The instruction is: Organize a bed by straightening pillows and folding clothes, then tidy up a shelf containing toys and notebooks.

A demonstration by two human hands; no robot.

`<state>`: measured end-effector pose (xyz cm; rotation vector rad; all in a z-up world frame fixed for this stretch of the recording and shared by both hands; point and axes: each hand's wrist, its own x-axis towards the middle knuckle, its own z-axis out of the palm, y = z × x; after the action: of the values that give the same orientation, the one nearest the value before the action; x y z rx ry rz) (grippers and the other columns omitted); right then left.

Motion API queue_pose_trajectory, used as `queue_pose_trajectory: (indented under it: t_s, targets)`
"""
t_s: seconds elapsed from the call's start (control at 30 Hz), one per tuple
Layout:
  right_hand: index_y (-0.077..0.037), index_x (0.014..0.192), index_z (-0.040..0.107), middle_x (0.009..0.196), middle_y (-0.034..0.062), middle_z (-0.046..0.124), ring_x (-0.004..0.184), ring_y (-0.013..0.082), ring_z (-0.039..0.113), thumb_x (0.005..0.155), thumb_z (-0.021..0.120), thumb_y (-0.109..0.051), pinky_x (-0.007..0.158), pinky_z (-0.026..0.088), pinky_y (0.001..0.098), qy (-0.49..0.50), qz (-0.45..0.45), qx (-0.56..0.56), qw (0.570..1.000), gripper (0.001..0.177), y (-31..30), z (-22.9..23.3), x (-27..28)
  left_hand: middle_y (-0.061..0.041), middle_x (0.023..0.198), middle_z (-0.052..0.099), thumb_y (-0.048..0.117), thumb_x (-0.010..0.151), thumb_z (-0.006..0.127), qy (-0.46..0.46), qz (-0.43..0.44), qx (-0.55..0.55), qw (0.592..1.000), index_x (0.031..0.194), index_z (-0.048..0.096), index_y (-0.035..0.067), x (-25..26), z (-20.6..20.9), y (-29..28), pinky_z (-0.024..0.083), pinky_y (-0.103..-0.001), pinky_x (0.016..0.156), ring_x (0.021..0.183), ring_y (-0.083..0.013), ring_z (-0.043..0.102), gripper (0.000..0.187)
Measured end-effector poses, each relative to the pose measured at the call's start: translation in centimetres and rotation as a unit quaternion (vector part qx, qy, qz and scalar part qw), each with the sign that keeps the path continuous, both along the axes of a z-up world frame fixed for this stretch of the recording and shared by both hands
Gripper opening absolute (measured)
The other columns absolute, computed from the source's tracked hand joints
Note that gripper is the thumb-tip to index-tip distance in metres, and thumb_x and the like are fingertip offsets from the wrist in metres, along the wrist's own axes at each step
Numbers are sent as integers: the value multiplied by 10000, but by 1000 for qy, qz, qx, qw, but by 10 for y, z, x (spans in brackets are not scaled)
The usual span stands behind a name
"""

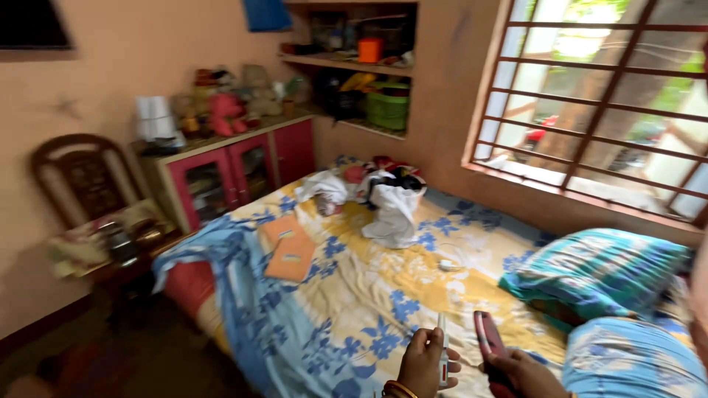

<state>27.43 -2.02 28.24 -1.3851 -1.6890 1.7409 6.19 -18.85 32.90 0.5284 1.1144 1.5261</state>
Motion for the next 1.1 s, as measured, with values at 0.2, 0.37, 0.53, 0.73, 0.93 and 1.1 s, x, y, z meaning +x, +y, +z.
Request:
queue_pose_trajectory:
  t_s: [0.2, 0.37, 0.53, 0.73, 0.93, 1.1]
  targets:
    - [-23, 1060, 822, 888, 105, 801, 773, 158, 662, 911, 657, -311, 737, 484, 251, -30, 90, 37, 995, 363, -39, 37, -74, -46, 911, 723, 467, 1043, 545, 81, 107, 17, 991, 1130, 550, 142, -64, 34, -80, 558, -321, 559, 753, -149, 703, 337]
    - [39, 1036, 762, 839, 112, 731, 671, 176, 594, 903, 725, -253, 633, 480, 312, 88, 76, -52, 992, 324, -110, 92, -166, -18, 990, 718, 487, 1018, 536, 101, 191, -27, 976, 1141, 527, 174, -121, 71, -146, 593, -347, 619, 852, -128, 700, 336]
    - [34, 1019, 709, 840, 105, 760, 651, 175, 616, 897, 716, -225, 622, 511, 324, 147, 98, -86, 980, 286, -157, 117, -278, -27, 1030, 695, 473, 1020, 524, 98, 205, 8, 974, 1217, 535, 202, -211, 66, -196, 631, -388, 651, 888, -144, 699, 335]
    - [29, 986, 724, 728, 74, 677, 560, 171, 582, 921, 666, -273, 535, 483, 325, 225, 192, -137, 945, 314, -225, 113, -446, -40, 1025, 700, 467, 1012, 545, 128, 213, 12, 968, 1230, 554, 189, -351, 88, -268, 633, -396, 647, 869, -162, 696, 353]
    - [-58, 890, 716, 589, 46, 636, 405, 173, 541, 899, 612, -320, 378, 407, 307, 230, 234, -204, 922, 282, -328, 170, -543, -18, 1012, 712, 526, 1009, 506, 157, 245, -25, 957, 1207, 587, 208, -461, 96, -326, 637, -401, 674, 873, -144, 716, 383]
    - [50, 967, 750, 774, 135, 767, 621, 231, 678, 924, 612, -206, 635, 551, 355, 228, 247, -176, 925, 295, -328, 135, -619, -33, 971, 697, 518, 994, 549, 42, 252, -44, 966, 1201, 565, 214, -530, 61, -331, 625, -429, 689, 830, -165, 702, 368]
